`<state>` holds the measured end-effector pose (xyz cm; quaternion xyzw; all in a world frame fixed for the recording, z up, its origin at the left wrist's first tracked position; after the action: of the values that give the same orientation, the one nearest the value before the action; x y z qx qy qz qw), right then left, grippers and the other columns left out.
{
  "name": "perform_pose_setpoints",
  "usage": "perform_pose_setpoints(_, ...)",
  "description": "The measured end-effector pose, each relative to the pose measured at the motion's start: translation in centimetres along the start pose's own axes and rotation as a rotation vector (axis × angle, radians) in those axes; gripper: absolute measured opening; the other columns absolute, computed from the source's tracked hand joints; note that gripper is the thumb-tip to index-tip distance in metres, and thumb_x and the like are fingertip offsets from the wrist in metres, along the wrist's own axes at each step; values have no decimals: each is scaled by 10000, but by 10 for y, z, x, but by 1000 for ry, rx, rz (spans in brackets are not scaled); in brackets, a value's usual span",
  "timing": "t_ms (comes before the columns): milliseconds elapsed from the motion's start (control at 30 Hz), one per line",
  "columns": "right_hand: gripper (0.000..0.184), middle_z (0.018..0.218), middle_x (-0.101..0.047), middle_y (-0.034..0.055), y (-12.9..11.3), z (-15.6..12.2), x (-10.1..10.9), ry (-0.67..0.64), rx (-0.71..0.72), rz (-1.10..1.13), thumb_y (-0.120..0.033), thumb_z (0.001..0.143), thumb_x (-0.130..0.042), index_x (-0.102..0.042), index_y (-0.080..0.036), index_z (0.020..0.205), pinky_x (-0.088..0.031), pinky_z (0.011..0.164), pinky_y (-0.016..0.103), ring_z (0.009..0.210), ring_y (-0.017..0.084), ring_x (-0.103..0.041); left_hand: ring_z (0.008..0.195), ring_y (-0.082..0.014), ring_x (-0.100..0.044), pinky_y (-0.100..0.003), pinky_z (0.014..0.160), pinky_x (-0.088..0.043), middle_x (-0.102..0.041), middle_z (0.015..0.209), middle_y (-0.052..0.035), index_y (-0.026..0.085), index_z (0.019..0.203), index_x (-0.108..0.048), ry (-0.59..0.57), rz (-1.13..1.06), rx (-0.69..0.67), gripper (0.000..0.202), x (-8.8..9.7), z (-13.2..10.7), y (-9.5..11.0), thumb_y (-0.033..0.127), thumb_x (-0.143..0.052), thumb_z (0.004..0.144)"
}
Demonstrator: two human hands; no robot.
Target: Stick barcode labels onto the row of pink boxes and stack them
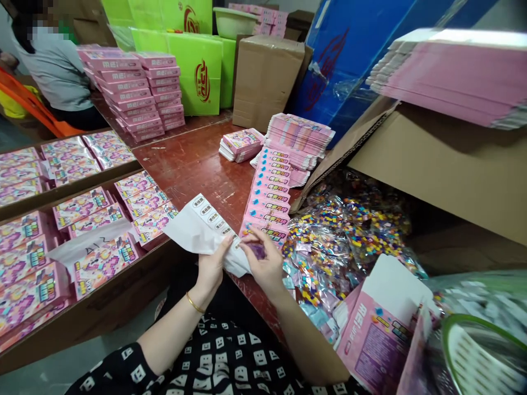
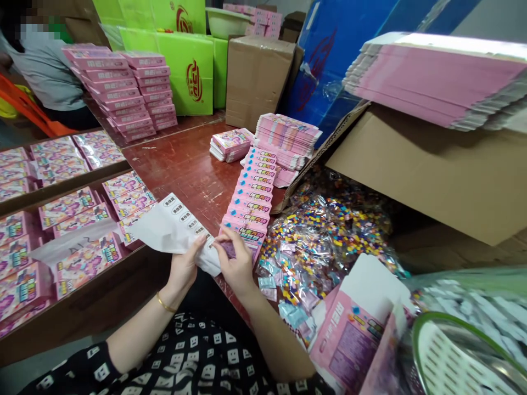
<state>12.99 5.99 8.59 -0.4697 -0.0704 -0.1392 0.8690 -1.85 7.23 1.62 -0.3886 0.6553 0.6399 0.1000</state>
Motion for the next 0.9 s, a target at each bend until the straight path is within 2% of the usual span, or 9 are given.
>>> perform_pose_setpoints(100,309,877,-697,24,-6,0,-2,-32,7,35,-208,888,-611,-582,-267,1190,-542,885,372,841,175,-673,1083,-251,-652,-391,1021,-484,-696,1156,-96,156,1120,-657,12,-12,38,555,2,2,-4,252,-889,625)
perform_pose_setpoints(200,339,838,-678,20,1,32,21,-5,-25,123,-224,861,-631,-533,-253,1184,-545,816,362,798,173,-656,1136,-257,-632,-386,1040,-482,-675,1219,-98,171,1144,-656,24,-30,57,553,6,7,-4,246,-882,645)
perform_pose_setpoints(300,420,810,-647,10,27,92,54,3,-57,109,-222,778,-676,-526,-230,1171,-517,726,327,754,160,-611,1174,-261,-612,-386,1049,-484,-657,1260,-93,189,1156,-660,16,-31,64,550,8,9,-3,243,-882,655)
perform_pose_setpoints(367,464,771,-615,-9,55,128,64,-96,-115,71,-224,704,-704,-545,-211,1139,-483,639,293,697,144,-573,1191,-273,-601,-405,1064,-475,-654,1266,-96,190,1159,-663,7,-19,77,554,9,9,-3,250,-885,655)
perform_pose_setpoints(433,498,757,-590,-22,81,149,63,-220,-172,47,-231,656,-720,-554,-194,1124,-442,576,264,658,128,-543,1211,-284,-587,-420,1083,-459,-656,1259,-100,188,1162,-664,10,-7,80,558,12,10,-3,259,-888,655)
perform_pose_setpoints(567,519,774,-555,-34,111,153,49,-363,-188,6,-224,646,-709,-559,-167,1140,-412,566,238,641,102,-507,1219,-290,-580,-424,1085,-458,-669,1229,-100,189,1148,-665,10,-2,72,555,15,13,-3,270,-893,649)
perform_pose_setpoints(700,588,924,-555,8,120,156,53,-314,-125,-132,-200,587,-764,-577,-178,1144,-461,650,263,744,124,-519,1203,-295,-589,-427,1076,-465,-675,1210,-109,174,1125,-669,7,9,89,544,15,14,-6,274,-897,642)
perform_pose_setpoints(800,394,1040,-549,60,117,170,69,-210,-30,-253,-250,660,-752,-618,-182,1025,-489,757,319,855,164,-529,1188,-281,-599,-404,1059,-479,-679,1201,-104,180,1125,-664,8,24,89,544,14,15,-6,276,-896,642)
perform_pose_setpoints(900,110,905,-548,44,127,183,71,-237,-49,-356,-259,749,-669,-622,-172,797,-483,776,344,790,164,-522,1168,-269,-611,-385,1042,-492,-677,1206,-96,193,1126,-661,10,24,88,548,13,16,-6,274,-898,638)
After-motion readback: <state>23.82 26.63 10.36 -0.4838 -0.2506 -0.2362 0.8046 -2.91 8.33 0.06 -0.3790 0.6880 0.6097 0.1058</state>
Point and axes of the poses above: each hand's wrist, its own z-axis towards the middle knuckle, its own x-axis out of the back of the hand, y = z × x, the point moved 9 cm from there along z, towards the middle knuckle
